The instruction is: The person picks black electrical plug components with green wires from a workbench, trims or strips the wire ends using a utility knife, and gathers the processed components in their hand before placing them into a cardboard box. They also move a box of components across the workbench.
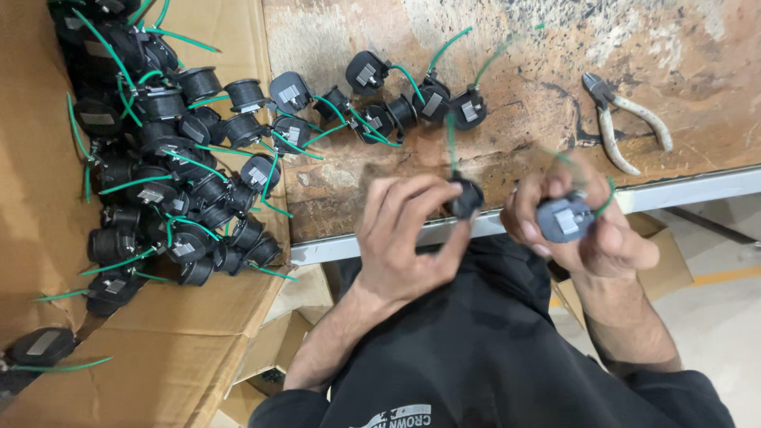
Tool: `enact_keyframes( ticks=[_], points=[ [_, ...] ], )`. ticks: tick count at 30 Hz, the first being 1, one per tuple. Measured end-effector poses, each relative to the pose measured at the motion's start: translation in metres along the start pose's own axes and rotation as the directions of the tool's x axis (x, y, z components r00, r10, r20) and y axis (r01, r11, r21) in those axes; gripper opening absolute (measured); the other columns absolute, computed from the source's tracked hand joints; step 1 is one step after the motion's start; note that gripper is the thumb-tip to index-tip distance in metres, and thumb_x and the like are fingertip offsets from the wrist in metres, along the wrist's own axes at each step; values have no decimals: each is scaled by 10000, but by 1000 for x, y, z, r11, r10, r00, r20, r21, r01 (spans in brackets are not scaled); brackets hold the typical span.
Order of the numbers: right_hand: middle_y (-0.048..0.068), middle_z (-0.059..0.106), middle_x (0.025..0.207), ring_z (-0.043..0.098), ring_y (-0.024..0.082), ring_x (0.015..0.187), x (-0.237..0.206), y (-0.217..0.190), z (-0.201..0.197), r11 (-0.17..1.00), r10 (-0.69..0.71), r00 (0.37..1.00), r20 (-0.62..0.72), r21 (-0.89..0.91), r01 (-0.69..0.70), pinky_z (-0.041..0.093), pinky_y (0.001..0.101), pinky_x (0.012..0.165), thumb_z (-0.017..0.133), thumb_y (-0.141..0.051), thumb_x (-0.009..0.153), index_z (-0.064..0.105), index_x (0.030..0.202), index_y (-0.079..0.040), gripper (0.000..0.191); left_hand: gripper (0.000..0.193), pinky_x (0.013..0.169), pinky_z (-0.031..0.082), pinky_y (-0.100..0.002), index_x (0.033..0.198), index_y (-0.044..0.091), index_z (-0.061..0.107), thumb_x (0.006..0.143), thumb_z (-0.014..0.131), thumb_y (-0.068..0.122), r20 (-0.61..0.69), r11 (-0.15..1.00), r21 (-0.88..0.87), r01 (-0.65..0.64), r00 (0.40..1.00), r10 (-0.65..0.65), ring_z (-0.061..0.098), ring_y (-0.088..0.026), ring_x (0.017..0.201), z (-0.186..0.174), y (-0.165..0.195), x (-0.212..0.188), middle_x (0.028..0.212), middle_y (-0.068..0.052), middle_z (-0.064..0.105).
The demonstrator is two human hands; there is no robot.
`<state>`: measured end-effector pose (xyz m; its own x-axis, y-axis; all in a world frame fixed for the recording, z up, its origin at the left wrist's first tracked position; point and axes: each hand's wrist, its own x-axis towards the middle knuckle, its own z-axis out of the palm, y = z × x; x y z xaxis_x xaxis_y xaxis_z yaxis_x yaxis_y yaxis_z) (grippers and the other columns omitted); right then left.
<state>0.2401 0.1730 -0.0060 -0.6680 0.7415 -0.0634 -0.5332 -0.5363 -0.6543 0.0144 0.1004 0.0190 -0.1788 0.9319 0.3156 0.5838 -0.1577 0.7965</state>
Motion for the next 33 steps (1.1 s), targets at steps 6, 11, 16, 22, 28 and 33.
enact_keyframes(
  ticks=[6, 11, 16, 22, 28, 33],
  points=[
    [197, 612, 1019, 589, 155, 727, -5, 5, 11, 938, -34, 989, -144, -346, -18, 477, 276, 640, 717, -248, 1054, 589, 1046, -47, 238, 414, 930, 572, -339, 1049, 94, 512, 809, 846, 48, -56, 917, -396, 35, 996, -63, 674, -247, 1069, 2, 11, -4, 1177, -113, 714],
    [174, 652, 1180, 636, 220, 1081, -10, 13, 7, 886, 190, 963, -190, -389, -251, 517, 317, 935, 612, -298, 1119, 657, 1256, 35, 363, 495, 1029, 560, -368, 1106, 111, 454, 845, 865, 23, -38, 875, -483, 30, 998, -55, 671, -283, 1171, 9, 16, -5, 1196, -100, 717],
    [201, 748, 1056, 743, 275, 941, -17, 13, 8, 919, 366, 911, -190, -81, -386, 584, 369, 821, 613, -347, 1052, 651, 1309, 38, 464, 514, 1087, 509, -398, 1197, 106, 476, 880, 879, 75, -49, 923, -381, -42, 999, 25, 653, -283, 1270, 10, 14, -4, 1228, -94, 719],
    [132, 707, 1140, 674, 209, 1057, -13, 13, 15, 861, 98, 960, -263, -462, -214, 539, 328, 990, 812, -362, 934, 658, 1246, 23, 519, 523, 1162, 472, -431, 1303, 99, 528, 904, 860, 167, 85, 958, -283, 37, 996, -14, 593, -296, 1371, -2, 15, 1, 1397, -116, 657],
    [92, 661, 1106, 650, 161, 1005, -1, 2, 27, 265, -420, 904, -81, -964, 37, 533, 273, 898, 967, -153, 813, 651, 1159, -31, 484, 579, 1128, 456, -451, 1482, 122, 526, 967, 779, 195, 171, 997, 71, 35, 984, -47, 546, -320, 1336, 4, 5, 15, 1405, -112, 552],
    [109, 641, 1088, 641, 175, 965, 2, -7, 34, 51, -461, 888, 6, -998, 33, 542, 285, 841, 1000, -110, 819, 672, 1119, -36, 450, 574, 1104, 400, -522, 1533, 113, 506, 998, 697, 193, 210, 938, 345, -24, 976, -52, 466, -354, 1295, 22, 1, 24, 1436, -137, 471]
  ],
)
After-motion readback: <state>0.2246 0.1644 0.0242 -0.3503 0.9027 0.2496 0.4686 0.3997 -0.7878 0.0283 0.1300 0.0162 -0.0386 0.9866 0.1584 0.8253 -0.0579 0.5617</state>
